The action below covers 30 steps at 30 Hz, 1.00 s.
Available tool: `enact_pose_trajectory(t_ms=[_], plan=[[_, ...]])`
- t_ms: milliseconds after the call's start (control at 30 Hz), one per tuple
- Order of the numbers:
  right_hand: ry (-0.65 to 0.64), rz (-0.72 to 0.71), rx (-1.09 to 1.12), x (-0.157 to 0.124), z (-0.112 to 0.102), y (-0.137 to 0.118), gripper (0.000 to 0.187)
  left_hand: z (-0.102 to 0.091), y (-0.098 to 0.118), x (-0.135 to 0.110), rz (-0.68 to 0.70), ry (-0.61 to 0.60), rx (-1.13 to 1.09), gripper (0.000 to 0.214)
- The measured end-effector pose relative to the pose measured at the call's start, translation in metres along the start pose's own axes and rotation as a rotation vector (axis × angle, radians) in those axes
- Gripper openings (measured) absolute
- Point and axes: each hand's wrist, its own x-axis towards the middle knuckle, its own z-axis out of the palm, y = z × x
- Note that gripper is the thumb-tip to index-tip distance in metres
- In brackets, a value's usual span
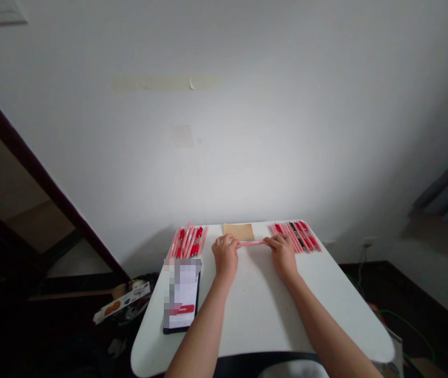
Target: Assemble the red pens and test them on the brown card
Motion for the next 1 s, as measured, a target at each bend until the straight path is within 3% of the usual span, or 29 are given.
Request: enact_pose_trajectory(t_ms=[700, 1000], plan=[[0.033, -0.014, -0.158, -0.001, -0.006, -0.005, 0.026, -0.006, 0.001, 0.001, -0.028, -0.064, 0.009, 0.027], [0.077, 0.046, -0.094, 0.0, -0.002, 0.001, 0.029, 0.003, 0.006, -0.001, -0.041, -0.004, -0.02, 0.018]])
